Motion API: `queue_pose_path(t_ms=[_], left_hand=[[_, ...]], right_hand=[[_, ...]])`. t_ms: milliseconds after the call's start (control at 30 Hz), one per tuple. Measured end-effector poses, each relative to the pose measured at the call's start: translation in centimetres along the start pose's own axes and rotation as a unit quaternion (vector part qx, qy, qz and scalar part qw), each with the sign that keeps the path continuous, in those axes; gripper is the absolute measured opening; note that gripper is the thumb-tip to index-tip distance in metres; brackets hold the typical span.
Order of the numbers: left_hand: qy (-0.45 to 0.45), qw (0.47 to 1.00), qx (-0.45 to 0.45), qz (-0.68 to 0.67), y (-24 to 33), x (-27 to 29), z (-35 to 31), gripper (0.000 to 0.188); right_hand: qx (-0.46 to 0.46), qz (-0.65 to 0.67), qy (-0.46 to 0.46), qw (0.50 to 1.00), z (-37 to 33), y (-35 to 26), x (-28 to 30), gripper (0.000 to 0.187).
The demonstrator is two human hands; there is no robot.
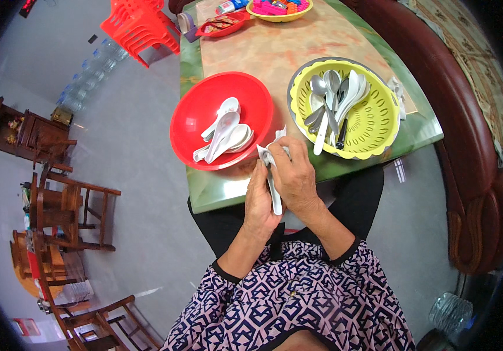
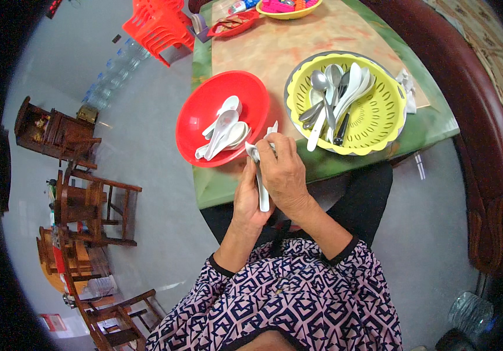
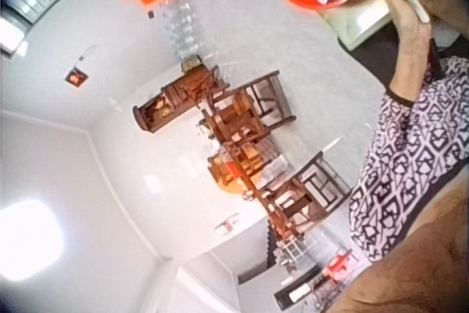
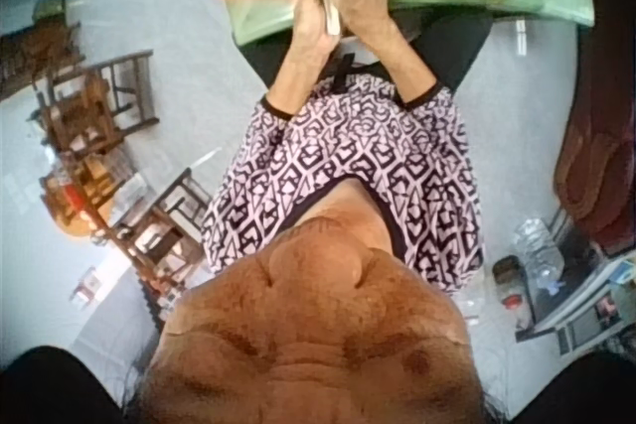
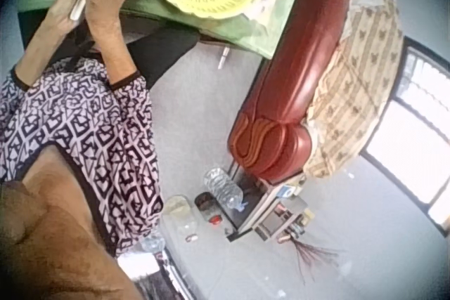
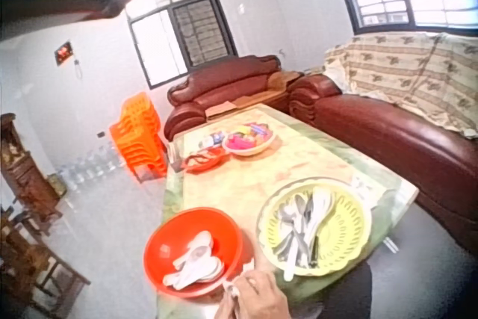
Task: The person sits on the floor and wipes white ceramic spoons and metal spoons with a white cloth. They pick up spoons from a yellow basket, wipe them, and place them into a red bowl. The person handles the spoons one at a time, wiping both the bowl and the handle of each spoon.
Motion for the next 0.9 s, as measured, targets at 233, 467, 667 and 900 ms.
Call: queue_pose_path(t_ms=[233,467,667,900], left_hand=[[0.044,0.998,-0.029,0.047,-0.1,1.5,0.6,0.031],[0.037,0.999,0.029,0.016,-0.3,3.0,1.2,0.028],[0.034,0.999,0.031,0.027,1.0,1.8,1.0,0.028],[-0.008,0.998,0.019,-0.051,0.1,-0.1,0.2,0.037]], right_hand=[[-0.068,0.037,-0.157,0.985,-1.9,0.6,-1.0,0.013],[-0.113,0.205,-0.279,0.931,-3.9,-0.7,-0.2,0.016],[-0.135,0.341,-0.250,0.896,-2.6,0.1,0.9,0.020],[-0.015,0.055,0.004,0.998,0.7,0.2,1.4,0.028]])
Point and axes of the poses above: each hand's wrist, its own z-axis towards the middle knuckle, its own x-axis out of the back of the hand, y = z × x, the point moved 10 cm from there along z, towards the middle knuckle, and after that the axes turned 5 degrees about y, right-handed, at the moved point
